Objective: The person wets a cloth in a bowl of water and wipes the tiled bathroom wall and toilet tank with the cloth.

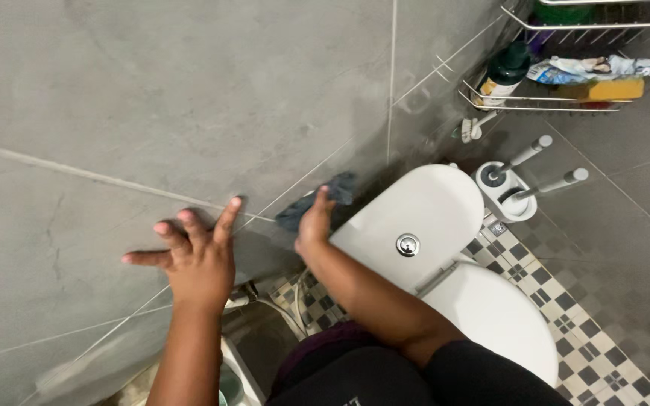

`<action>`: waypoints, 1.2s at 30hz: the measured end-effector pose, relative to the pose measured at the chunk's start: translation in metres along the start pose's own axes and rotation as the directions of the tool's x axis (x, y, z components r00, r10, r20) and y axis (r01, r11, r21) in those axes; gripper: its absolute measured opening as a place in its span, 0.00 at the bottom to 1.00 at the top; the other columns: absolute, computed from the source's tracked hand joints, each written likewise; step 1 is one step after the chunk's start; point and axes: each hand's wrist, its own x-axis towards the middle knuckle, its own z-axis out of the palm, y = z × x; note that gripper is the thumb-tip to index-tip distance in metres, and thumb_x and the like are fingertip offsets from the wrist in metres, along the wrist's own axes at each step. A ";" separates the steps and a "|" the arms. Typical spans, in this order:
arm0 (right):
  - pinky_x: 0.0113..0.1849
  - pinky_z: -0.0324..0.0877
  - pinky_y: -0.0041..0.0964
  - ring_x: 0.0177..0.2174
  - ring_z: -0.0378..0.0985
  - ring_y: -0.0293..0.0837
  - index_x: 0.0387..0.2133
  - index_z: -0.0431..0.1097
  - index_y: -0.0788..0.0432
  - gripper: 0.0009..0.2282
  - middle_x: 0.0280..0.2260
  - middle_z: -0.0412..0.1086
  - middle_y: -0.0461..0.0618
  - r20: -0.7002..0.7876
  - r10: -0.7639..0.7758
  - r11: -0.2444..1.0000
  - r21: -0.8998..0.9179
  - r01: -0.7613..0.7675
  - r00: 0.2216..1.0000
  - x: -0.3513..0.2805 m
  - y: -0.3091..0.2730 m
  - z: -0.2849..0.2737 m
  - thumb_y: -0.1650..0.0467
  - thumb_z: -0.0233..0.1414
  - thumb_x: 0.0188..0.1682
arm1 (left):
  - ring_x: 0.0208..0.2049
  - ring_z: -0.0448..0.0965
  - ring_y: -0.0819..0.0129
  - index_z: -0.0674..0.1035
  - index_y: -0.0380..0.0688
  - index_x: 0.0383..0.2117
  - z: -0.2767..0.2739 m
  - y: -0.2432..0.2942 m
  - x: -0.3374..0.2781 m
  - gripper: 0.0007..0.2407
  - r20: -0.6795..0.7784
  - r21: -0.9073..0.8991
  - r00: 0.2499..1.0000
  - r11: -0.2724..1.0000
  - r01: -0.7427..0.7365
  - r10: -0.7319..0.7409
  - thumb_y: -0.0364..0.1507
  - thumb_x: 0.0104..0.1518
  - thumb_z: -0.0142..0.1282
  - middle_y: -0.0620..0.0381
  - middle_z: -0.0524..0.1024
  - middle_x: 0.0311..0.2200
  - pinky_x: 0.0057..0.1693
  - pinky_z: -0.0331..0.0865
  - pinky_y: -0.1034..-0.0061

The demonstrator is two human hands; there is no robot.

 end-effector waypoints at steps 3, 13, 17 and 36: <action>0.66 0.38 0.47 0.70 0.38 0.57 0.70 0.33 0.66 0.45 0.72 0.35 0.64 0.145 -0.279 0.929 -0.208 0.305 0.949 -0.042 -0.009 0.010 0.44 0.39 0.52 | 0.72 0.08 0.38 0.43 0.80 0.77 0.001 -0.002 0.001 0.30 -0.001 0.019 1.000 1.000 -0.007 0.007 0.30 0.76 0.42 0.41 0.13 0.73 0.60 0.10 0.23; 0.59 0.60 0.48 0.57 0.67 0.56 0.64 0.55 0.65 0.37 0.61 0.63 0.59 -0.088 -0.539 0.779 0.326 0.536 0.837 0.148 -0.072 -0.013 0.48 0.42 0.52 | 0.71 0.08 0.37 0.41 0.81 0.76 0.007 -0.002 -0.001 0.38 0.009 0.072 1.000 0.997 0.001 -0.002 0.15 0.70 0.40 0.39 0.13 0.73 0.60 0.12 0.22; 0.63 0.44 0.56 0.65 0.52 0.54 0.70 0.48 0.52 0.38 0.69 0.49 0.51 -0.047 -0.168 0.969 0.176 0.173 0.985 0.135 -0.008 -0.022 0.43 0.33 0.51 | 0.73 0.08 0.37 0.40 0.81 0.76 0.005 -0.004 0.000 0.40 0.016 0.056 1.000 0.998 -0.004 0.003 0.15 0.67 0.41 0.40 0.13 0.72 0.62 0.13 0.20; 0.59 0.59 0.48 0.57 0.67 0.55 0.62 0.60 0.66 0.40 0.61 0.64 0.58 -0.065 -0.039 0.989 0.143 0.048 0.997 0.110 0.102 -0.014 0.43 0.37 0.51 | 0.73 0.11 0.39 0.41 0.77 0.74 0.005 -0.007 -0.001 0.38 -0.040 0.059 0.999 0.998 -0.004 0.006 0.15 0.68 0.42 0.40 0.15 0.73 0.62 0.12 0.24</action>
